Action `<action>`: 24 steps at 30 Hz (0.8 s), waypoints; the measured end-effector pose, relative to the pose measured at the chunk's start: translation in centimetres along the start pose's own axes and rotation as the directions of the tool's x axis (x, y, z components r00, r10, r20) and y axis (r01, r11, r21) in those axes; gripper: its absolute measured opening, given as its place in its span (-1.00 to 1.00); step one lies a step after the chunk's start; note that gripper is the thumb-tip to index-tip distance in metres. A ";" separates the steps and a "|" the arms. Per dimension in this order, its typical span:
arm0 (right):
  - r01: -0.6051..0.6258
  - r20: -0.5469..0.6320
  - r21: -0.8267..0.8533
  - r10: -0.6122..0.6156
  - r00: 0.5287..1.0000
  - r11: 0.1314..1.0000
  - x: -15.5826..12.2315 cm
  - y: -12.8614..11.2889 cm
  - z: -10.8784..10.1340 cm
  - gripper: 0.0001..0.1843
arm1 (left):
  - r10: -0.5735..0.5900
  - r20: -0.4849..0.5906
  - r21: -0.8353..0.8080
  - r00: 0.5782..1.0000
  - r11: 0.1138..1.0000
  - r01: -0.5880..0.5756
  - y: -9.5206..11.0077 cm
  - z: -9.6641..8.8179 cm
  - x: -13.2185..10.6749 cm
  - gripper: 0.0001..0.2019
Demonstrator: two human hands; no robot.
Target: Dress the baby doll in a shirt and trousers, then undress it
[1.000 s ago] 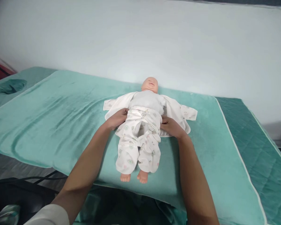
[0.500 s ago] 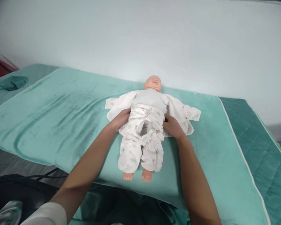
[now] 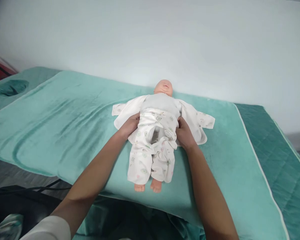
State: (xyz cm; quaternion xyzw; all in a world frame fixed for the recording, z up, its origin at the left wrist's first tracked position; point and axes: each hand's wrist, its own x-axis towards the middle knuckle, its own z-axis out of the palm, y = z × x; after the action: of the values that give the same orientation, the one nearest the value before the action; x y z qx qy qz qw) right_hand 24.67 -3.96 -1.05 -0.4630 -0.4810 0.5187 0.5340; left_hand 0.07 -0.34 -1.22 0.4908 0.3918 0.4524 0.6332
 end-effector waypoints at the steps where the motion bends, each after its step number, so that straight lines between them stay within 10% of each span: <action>1: 0.024 0.013 -0.001 -0.024 1.000 1.000 0.1 0.2 -0.2 -0.61 | 0.034 0.001 0.035 0.999 0.999 -0.034 -0.1 -0.1 0.0 -0.70; 24: 0.230 -0.032 -0.351 -0.257 0.966 0.908 -0.4 -0.8 -1.3 -0.80 | 0.218 -0.162 0.342 0.962 0.927 -0.152 -1.0 -1.5 0.1 -0.83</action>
State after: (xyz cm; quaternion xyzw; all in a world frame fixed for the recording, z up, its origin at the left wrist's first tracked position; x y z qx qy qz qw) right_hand 26.05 -4.34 -0.41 -0.5053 -0.5971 0.3379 0.5235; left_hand -1.13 0.09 -2.53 0.5764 0.4738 0.4857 0.4554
